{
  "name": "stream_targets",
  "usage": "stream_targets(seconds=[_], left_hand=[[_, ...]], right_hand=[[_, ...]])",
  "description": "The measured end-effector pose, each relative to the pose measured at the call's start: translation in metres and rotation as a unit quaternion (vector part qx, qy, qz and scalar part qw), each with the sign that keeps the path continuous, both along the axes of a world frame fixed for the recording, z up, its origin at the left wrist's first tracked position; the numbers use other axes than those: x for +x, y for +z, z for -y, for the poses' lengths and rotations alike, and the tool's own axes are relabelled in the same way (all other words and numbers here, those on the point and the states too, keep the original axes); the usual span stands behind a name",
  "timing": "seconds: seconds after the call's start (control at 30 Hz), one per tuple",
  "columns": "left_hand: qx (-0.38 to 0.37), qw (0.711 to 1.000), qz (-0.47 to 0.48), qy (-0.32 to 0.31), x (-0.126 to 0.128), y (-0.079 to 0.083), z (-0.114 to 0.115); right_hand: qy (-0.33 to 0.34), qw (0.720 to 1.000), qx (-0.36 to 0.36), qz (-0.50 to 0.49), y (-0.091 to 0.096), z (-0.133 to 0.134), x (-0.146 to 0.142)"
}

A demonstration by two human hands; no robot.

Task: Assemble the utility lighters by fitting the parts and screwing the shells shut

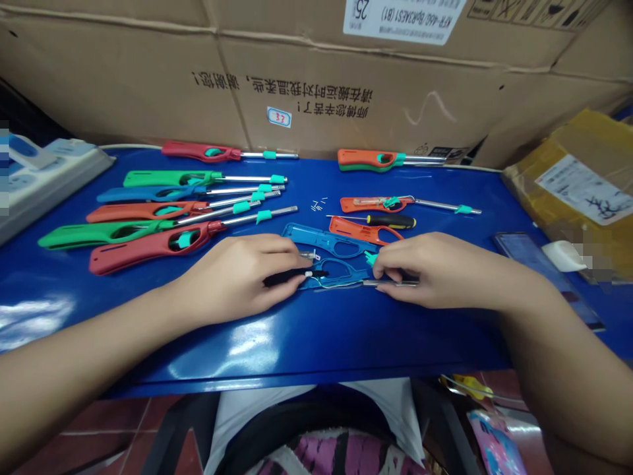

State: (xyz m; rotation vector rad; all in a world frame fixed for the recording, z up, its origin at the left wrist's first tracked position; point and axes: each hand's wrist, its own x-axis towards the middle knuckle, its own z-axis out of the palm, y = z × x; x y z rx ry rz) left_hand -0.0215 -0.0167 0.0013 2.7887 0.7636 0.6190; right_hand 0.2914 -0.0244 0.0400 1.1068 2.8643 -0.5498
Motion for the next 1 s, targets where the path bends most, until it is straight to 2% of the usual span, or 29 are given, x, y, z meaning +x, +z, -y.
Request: stream_targets(seconds=[0.13, 0.23, 0.4, 0.57, 0.73, 0.87, 1.0], left_hand=[[-0.001, 1.0, 0.012, -0.003, 0.001, 0.005, 0.004], [0.017, 1.0, 0.006, 0.006, 0.003, 0.006, 0.006], [0.021, 1.0, 0.001, 0.007, 0.003, 0.001, 0.005], [-0.004, 1.0, 0.018, 0.007, 0.002, -0.002, 0.004], [-0.007, 0.999, 0.04, -0.003, 0.003, -0.002, 0.003], [-0.019, 0.996, 0.082, -0.009, 0.005, 0.0, 0.005], [-0.041, 0.992, 0.121, -0.001, 0.008, 0.002, 0.007]], right_hand=[[-0.029, 0.997, 0.048, -0.048, 0.001, -0.001, 0.002], [-0.07, 0.992, 0.097, -0.035, -0.001, -0.003, 0.005], [-0.087, 0.992, 0.083, 0.036, -0.006, -0.007, 0.007], [-0.065, 0.994, 0.082, 0.02, -0.008, -0.008, 0.005], [-0.075, 0.991, 0.099, -0.057, -0.006, -0.007, 0.003], [-0.049, 0.983, 0.092, -0.153, -0.009, -0.005, -0.006], [-0.015, 0.967, 0.083, -0.24, -0.019, -0.004, -0.017]])
